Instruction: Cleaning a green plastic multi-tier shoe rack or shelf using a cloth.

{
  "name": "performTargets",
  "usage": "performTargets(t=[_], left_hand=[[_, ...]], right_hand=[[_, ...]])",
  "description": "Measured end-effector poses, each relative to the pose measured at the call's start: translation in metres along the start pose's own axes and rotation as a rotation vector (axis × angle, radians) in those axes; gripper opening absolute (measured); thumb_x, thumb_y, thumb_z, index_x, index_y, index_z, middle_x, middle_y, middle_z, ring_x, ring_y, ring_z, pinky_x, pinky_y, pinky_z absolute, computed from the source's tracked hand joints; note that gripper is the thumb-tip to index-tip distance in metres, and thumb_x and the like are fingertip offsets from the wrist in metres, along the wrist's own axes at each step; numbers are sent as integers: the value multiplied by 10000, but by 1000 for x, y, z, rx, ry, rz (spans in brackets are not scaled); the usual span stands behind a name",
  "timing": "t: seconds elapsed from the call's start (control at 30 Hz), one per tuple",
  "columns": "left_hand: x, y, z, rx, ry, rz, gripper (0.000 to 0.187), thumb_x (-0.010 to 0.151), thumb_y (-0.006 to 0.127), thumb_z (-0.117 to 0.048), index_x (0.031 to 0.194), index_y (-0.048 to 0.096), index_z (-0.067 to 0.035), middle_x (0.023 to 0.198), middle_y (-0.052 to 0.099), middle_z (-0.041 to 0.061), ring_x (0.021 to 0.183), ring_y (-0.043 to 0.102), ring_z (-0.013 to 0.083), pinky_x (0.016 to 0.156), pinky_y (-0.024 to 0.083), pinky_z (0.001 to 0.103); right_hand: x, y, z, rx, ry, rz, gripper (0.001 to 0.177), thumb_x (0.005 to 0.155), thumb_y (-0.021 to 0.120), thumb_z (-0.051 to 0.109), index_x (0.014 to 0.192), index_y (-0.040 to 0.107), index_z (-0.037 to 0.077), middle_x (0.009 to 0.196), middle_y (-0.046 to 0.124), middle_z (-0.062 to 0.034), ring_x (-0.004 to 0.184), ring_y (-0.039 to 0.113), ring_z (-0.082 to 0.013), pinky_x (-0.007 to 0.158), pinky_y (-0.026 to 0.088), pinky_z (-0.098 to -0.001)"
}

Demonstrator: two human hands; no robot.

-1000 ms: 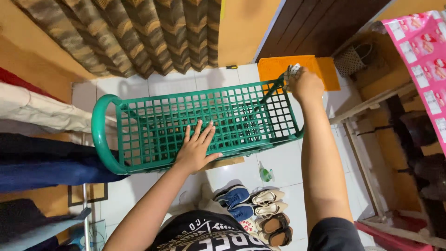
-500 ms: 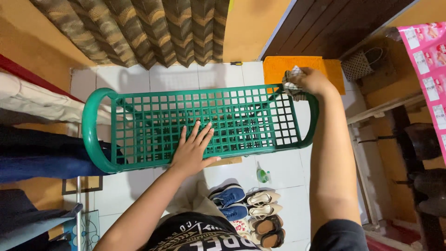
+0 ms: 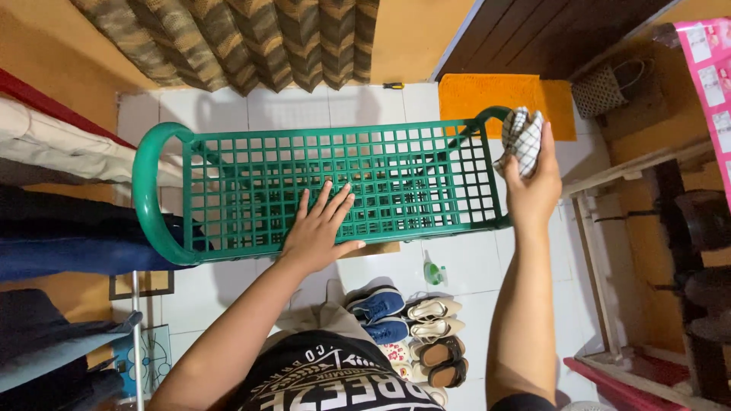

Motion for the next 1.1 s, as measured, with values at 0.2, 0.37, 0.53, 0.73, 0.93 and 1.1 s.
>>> performTargets(t=[0.2,0.37,0.53,0.73,0.93,1.1], left_hand=[[-2,-1,3,-12,61,-121,974,862,534,-758,1577,329,-128,1685,200,20,1553,94,300,1219,63,604],[-3,0,3,-26,70,-130,974,853,548,-753,1567,340,-124,1676,210,20,1554,107,299,1219,60,608],[-4,6,0,-36,89,-172,959,876,544,-741,1568,338,-110,1683,215,32,1560,114,313,1226,47,607],[-8,3,0,-119,131,-263,925,906,569,-668,1588,317,-96,1658,219,78,1534,120,359,1203,24,615],[-62,-55,-1,-307,182,-518,608,982,656,-348,1519,499,-111,1620,413,110,1523,311,362,1235,245,535],[-146,-109,47,-356,-4,-1002,325,1009,641,-62,1333,645,-79,1432,629,101,1412,565,300,1190,458,424]], right_hand=[[-56,4,-30,77,-48,-230,740,991,683,-17,1645,350,79,1560,560,-212,1355,620,-263,1137,490,-351],[-93,11,-44,50,8,-333,759,993,684,3,1650,315,94,1584,523,-221,1391,583,-276,1155,458,-364],[-109,8,-53,58,58,-359,757,1005,683,27,1653,297,91,1562,530,-221,1340,597,-261,1114,472,-359],[-114,2,-82,119,171,-341,618,1050,631,76,1619,391,91,1221,698,-130,908,649,-154,811,553,-303],[-117,-11,7,263,-14,-463,418,1114,555,43,1526,497,4,1298,657,-112,1050,617,-157,909,523,-305],[-118,53,79,250,-151,-232,419,1083,591,52,1472,480,-56,1371,597,-159,1244,577,-211,1102,454,-358]])
Point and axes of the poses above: each hand's wrist, its own x-axis towards the middle knuckle, its own y-axis out of the palm, z = x × y, the point moved 6 cm from there along x, towards the middle knuckle
